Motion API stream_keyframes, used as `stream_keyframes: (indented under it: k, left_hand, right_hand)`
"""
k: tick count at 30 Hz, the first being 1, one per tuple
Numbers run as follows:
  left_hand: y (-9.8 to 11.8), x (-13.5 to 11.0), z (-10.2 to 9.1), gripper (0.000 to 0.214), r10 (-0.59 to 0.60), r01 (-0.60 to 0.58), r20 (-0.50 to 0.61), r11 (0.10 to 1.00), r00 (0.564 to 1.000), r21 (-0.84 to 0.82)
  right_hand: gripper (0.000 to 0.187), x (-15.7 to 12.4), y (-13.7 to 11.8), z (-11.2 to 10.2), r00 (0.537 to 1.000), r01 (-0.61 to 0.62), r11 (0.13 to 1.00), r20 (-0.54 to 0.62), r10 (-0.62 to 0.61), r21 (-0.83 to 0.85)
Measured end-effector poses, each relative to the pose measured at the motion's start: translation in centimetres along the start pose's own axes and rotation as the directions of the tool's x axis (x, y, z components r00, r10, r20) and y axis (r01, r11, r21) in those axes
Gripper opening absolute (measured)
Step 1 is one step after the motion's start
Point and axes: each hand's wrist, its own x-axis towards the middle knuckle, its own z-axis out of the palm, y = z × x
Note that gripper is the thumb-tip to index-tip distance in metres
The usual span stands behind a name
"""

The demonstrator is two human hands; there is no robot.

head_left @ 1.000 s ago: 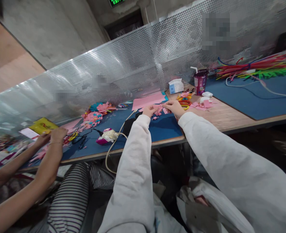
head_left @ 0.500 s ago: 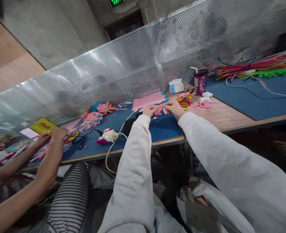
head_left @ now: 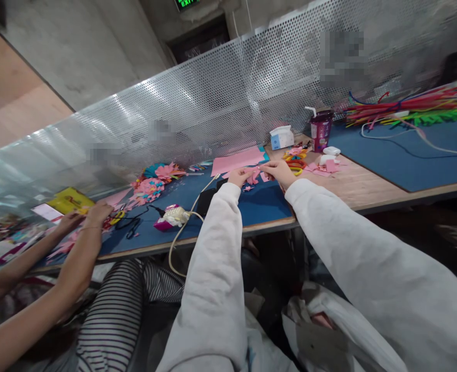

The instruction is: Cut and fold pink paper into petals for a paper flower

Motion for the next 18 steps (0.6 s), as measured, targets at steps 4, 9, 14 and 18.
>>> stream_keyframes:
  k: [4, 9, 14, 18]
  left_hand:
    - [-0.3, 0.2, 0.0, 0.037, 0.002, -0.002, 0.009, 1.0, 1.0, -0.029]
    - [-0.5, 0.2, -0.1, 0.035, 0.008, -0.008, 0.013, 0.999, 1.0, -0.031]
    - [-1.2, 0.6, -0.2, 0.032, -0.013, 0.012, -0.024, 1.0, 1.0, -0.025]
    - [-1.6, 0.8, -0.2, 0.032, -0.025, 0.024, -0.027, 0.998, 0.999, -0.058]
  right_hand:
    - [0.033, -0.1, -0.2, 0.0, 1.0, -0.009, 1.0, 0.003, 0.009, 0.006]
    - [0.034, 0.0, 0.0, 0.0, 1.0, 0.002, 1.0, -0.003, -0.002, -0.001]
    - [0.034, 0.0, 0.0, 0.0, 1.0, -0.009, 0.999, 0.001, 0.009, 0.046]
    - [0.034, -0.2, -0.3, 0.0, 0.999, -0.049, 0.997, 0.017, 0.047, 0.065]
